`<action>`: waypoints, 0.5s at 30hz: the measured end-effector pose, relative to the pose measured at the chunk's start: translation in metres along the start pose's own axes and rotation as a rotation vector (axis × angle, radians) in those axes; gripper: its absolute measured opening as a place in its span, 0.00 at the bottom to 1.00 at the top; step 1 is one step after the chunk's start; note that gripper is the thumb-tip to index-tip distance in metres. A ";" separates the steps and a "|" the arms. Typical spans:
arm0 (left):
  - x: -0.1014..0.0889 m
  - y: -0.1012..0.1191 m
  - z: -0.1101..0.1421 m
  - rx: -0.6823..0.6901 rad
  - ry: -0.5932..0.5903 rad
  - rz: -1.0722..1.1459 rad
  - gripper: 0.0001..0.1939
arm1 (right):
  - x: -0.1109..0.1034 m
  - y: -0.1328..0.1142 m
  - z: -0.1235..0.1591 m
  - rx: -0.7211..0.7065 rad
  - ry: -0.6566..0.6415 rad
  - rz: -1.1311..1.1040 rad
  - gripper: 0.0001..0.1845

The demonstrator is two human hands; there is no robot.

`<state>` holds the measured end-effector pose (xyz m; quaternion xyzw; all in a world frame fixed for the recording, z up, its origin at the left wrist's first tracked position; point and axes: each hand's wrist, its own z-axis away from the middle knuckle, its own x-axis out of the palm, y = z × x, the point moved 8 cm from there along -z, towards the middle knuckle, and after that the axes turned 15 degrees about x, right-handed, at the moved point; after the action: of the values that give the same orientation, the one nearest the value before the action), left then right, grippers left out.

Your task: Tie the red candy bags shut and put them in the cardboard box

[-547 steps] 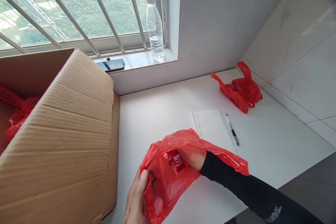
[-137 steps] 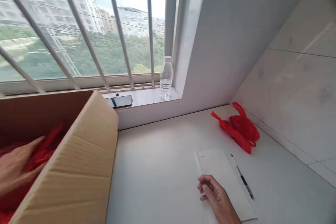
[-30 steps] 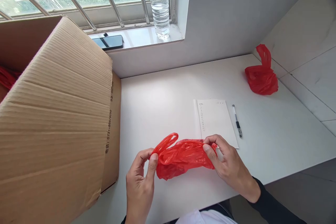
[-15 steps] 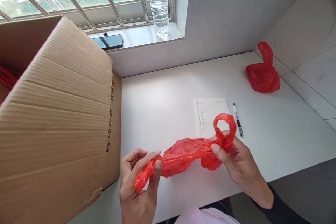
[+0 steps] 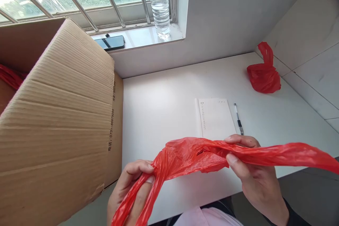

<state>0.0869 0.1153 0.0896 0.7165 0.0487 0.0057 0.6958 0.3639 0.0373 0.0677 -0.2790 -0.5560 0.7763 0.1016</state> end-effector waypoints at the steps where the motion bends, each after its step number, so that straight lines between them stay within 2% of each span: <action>1: 0.000 -0.007 -0.001 -0.041 -0.034 -0.005 0.15 | 0.000 -0.001 0.000 -0.009 -0.002 0.032 0.14; 5: 0.002 -0.024 -0.006 -0.111 -0.164 -0.005 0.21 | 0.005 -0.004 -0.003 -0.032 -0.058 0.152 0.16; 8: 0.008 -0.026 -0.009 -0.107 -0.210 0.010 0.23 | 0.001 -0.009 -0.008 -0.019 -0.051 0.156 0.20; 10: 0.013 -0.020 -0.012 -0.046 -0.235 -0.002 0.26 | -0.013 -0.019 -0.007 -0.042 0.042 0.071 0.26; 12: 0.016 -0.013 -0.014 0.013 -0.240 -0.005 0.26 | -0.031 -0.032 0.005 -0.123 0.201 -0.030 0.29; 14: 0.016 -0.006 -0.013 0.047 -0.221 -0.001 0.25 | -0.039 -0.047 0.024 -0.249 0.285 -0.060 0.26; 15: 0.015 -0.003 -0.012 0.054 -0.210 0.000 0.25 | -0.034 -0.053 0.032 -0.288 0.253 -0.042 0.21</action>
<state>0.1011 0.1289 0.0860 0.7316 -0.0243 -0.0706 0.6776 0.3665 0.0142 0.1349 -0.3745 -0.6499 0.6451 0.1457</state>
